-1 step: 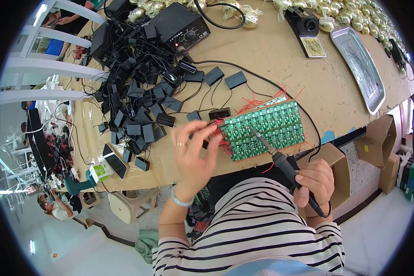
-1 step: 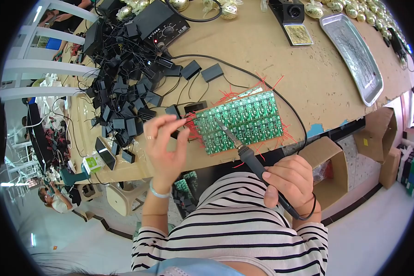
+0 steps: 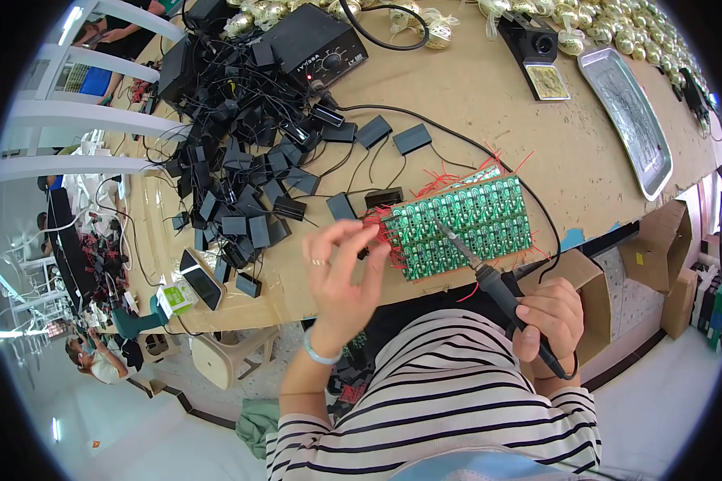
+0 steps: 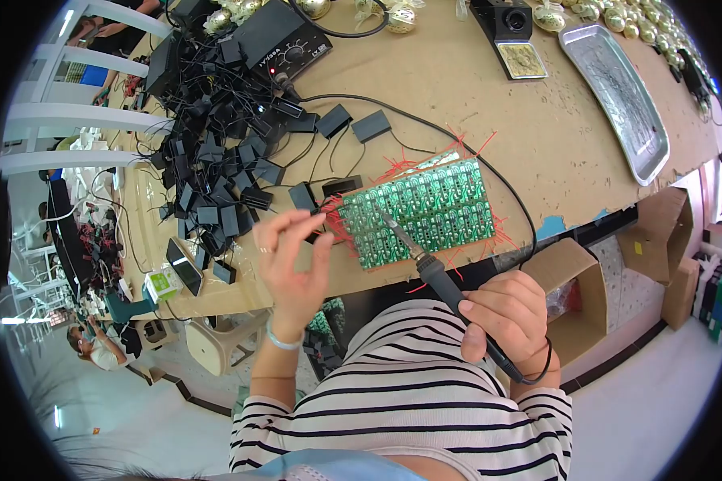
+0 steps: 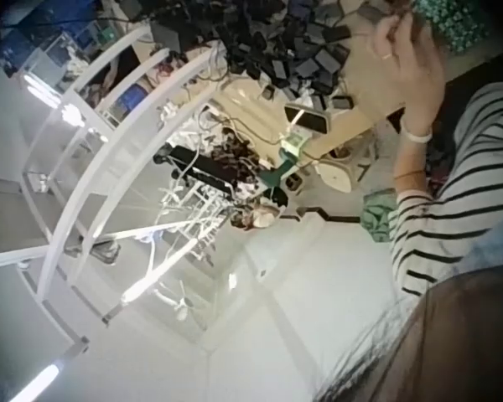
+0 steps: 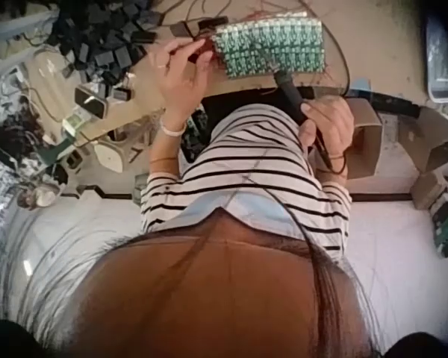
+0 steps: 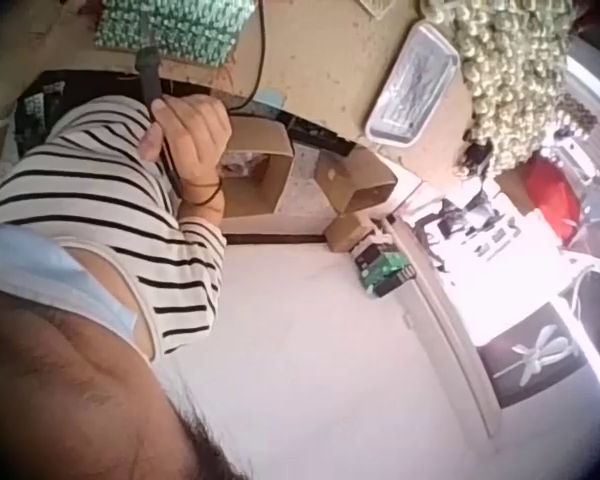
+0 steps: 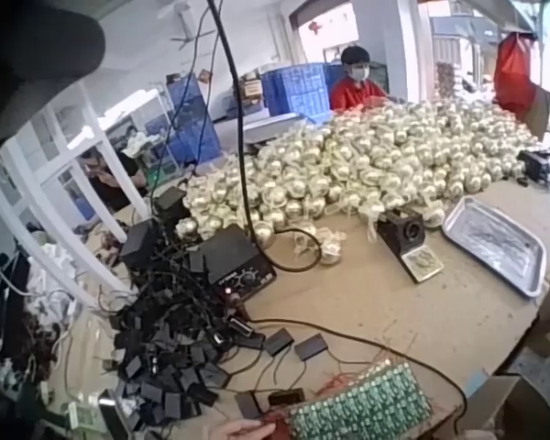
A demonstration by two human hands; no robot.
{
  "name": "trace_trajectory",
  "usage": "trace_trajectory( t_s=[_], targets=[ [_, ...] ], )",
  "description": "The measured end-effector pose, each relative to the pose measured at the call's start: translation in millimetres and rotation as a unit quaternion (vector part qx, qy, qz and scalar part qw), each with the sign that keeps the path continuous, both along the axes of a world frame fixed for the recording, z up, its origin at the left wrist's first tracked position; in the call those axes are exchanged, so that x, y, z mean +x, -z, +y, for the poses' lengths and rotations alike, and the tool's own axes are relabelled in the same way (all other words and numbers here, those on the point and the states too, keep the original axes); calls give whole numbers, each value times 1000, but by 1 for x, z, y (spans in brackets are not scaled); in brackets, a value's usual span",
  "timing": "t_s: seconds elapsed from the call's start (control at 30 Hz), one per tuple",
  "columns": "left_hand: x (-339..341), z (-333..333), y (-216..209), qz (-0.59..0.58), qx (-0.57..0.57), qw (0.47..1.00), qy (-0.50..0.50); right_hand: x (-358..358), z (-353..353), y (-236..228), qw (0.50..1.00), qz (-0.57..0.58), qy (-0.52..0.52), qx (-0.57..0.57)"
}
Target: Soldering electrical wires onto a printed circuit board at a factory workbench.
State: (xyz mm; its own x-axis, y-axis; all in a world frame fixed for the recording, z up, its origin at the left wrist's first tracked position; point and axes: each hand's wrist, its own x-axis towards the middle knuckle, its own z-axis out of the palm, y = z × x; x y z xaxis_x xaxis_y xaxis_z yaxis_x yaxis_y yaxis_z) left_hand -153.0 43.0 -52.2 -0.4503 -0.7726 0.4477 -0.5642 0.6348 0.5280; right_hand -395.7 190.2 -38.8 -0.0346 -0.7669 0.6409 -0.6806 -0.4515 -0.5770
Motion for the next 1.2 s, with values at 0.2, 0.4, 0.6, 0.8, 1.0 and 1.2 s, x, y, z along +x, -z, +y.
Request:
trace_trajectory(
  t_s=[0.2,0.4,0.6,0.8,1.0,1.2],
  targets=[
    [-1,32,26,72,65,995,-25,0,-2,-2,1000,6,-9,-1],
    [-6,17,28,133,70,989,-6,3,0,-2,1000,3,-9,3],
    [4,8,-4,132,241,962,4,5,2,2,1000,-1,-21,14],
    [-8,0,-2,35,126,990,52,6,-7,3,999,6,-50,22],
    [-15,0,3,41,146,987,45,8,-11,7,998,9,-52,25],
    [-17,-2,-2,62,204,976,40,10,-14,9,998,8,-55,23]
  ],
)
